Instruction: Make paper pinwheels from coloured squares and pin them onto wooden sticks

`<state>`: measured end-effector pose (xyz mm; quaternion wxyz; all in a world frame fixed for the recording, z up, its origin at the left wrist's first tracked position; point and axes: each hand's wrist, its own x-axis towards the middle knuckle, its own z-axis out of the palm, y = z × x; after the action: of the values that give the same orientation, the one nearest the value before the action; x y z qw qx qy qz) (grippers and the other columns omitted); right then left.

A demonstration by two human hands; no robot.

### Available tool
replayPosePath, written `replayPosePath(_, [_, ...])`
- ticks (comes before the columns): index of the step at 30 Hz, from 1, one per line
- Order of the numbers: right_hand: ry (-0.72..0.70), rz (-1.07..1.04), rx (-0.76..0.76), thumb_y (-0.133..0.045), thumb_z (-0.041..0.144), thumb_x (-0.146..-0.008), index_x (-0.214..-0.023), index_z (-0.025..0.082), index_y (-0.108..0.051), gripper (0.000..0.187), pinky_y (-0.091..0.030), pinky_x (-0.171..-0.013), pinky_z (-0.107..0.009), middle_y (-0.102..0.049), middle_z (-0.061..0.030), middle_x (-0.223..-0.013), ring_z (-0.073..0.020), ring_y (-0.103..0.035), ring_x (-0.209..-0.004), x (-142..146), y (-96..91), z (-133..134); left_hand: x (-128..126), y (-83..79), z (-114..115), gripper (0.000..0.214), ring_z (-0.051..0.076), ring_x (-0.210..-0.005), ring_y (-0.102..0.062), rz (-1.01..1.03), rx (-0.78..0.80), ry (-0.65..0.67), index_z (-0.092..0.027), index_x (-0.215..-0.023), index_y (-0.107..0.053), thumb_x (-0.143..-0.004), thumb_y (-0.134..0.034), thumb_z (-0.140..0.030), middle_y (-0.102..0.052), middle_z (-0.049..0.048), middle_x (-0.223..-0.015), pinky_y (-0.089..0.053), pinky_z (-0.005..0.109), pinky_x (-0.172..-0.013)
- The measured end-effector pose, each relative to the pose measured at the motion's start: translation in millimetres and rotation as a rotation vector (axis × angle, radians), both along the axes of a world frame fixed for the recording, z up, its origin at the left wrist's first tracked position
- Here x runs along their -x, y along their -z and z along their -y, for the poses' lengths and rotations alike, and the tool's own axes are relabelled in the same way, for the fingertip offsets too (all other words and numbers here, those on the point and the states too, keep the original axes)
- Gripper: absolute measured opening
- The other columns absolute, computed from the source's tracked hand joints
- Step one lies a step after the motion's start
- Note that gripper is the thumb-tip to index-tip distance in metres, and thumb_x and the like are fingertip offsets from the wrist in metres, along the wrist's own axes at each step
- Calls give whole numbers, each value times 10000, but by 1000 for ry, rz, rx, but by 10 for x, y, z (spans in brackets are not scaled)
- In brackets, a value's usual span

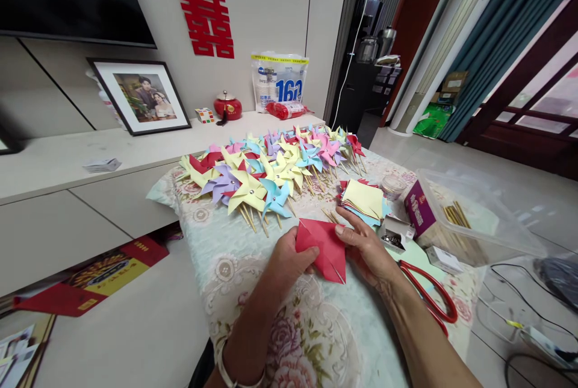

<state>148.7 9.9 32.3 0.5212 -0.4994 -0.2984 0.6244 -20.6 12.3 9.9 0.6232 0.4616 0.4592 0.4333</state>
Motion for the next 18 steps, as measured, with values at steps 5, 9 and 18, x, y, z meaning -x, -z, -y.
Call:
replayPosePath(5, [-46,106,-65,-909,418,-605,-1477,184,-457,1010,-440,-725,-302,-665,22,-776,-184,-618,-747,-95,-37,-5,-1,35,-26,272,102,-449,-482,-79,-8,89,-155,-950,-613,-685,-657,-202,-624,-32,-630,-407,230,-454])
replayPosePath(9, [-243,216,-79,-877,375,-666,-1504,209,-424,967,-391,-634,-276,-607,46,-739,-151,-568,-658,-168,-39,19,16,45,-20,294,106,-499,-486,-100,-6,196,-157,-985,-599,-698,-635,-205,-630,-25,-691,-425,237,-480])
replayPosePath(18, [-457,393,-107,-839,279,-670,-1497,253,-435,921,-338,-553,-258,-600,49,-737,-139,-513,-600,-263,-49,44,45,2,25,281,118,-598,-513,-136,-45,346,-171,-991,-628,-711,-612,-146,-639,-18,-755,-376,222,-518])
